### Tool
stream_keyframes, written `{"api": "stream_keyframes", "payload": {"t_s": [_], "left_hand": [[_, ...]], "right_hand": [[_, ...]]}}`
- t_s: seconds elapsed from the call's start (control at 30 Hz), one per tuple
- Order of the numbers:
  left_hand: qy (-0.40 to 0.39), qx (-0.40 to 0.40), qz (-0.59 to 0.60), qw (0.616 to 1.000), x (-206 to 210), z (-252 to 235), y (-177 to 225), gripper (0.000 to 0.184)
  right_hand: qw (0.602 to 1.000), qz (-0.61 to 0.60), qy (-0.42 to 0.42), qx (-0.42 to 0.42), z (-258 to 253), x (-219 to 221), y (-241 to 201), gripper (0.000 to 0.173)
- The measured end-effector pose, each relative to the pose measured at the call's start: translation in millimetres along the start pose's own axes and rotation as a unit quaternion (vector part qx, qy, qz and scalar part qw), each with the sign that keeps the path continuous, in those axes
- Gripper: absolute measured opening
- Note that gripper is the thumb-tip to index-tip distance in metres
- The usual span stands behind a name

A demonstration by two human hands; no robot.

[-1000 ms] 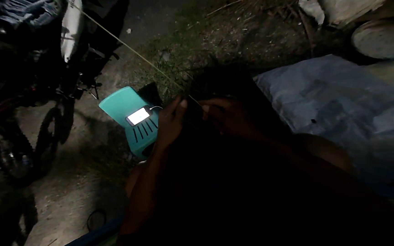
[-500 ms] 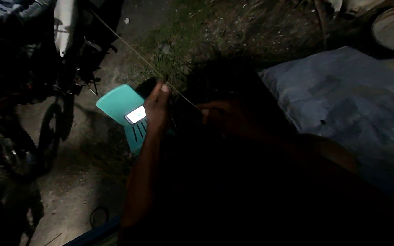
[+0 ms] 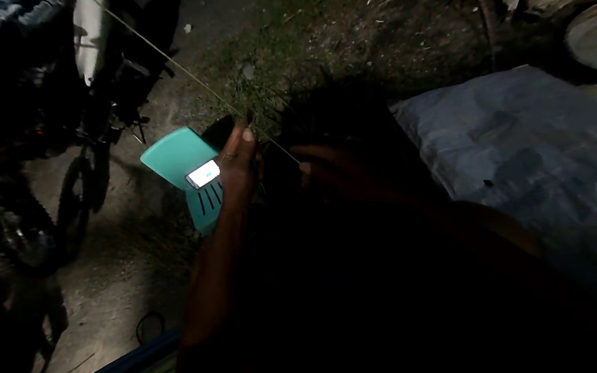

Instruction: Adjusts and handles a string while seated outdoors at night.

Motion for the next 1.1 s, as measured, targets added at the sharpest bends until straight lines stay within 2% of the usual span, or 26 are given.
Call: {"api": "stream_keyframes", "payload": {"t_s": [0.2, 0.3, 0.37, 0.53, 0.63, 0.73, 0.83, 0.97, 1.1], "left_hand": [[-0.003, 0.015, -0.005, 1.0, 8, 6, -3, 0.039], [0.007, 0.011, 0.013, 1.0, 2, 1, 1, 0.034], [0.015, 0.005, 0.032, 0.999, -3, 0, 4, 0.039], [0.025, -0.005, 0.048, 0.999, -15, 0, 12, 0.036], [0.04, 0.016, 0.07, 0.997, -26, 2, 18, 0.035], [0.058, 0.027, 0.079, 0.995, -41, 8, 25, 0.033], [0.07, 0.039, 0.074, 0.994, -52, 20, 35, 0.035], [0.07, 0.055, 0.057, 0.994, -53, 42, 45, 0.03], [0.086, 0.063, 0.023, 0.994, -53, 63, 50, 0.036]], "right_hand": [[0.995, 0.079, 0.051, -0.03, 0, 4, -11, 0.036], [0.994, 0.09, 0.051, -0.022, 8, 10, -17, 0.036], [0.992, 0.108, 0.059, -0.024, 14, 14, -22, 0.035], [0.989, 0.14, 0.039, 0.002, 24, 21, -15, 0.036], [0.982, 0.169, 0.061, -0.065, 30, 29, -9, 0.034], [0.973, 0.203, 0.066, -0.091, 40, 35, -6, 0.033], [0.969, 0.235, 0.039, -0.065, 54, 37, 0, 0.036], [0.978, 0.207, 0.006, 0.008, 74, 55, -30, 0.036], [0.975, 0.22, 0.004, -0.015, 91, 78, -37, 0.035]]}}
Point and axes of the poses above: each hand's wrist, its own z-axis away from the middle knuckle, its own x-axis out of the palm, y = z × x, the point moved 2 cm from there along -z, towards the middle knuckle, and after that the axes turned 15 degrees about -y, right-handed, at the moved point
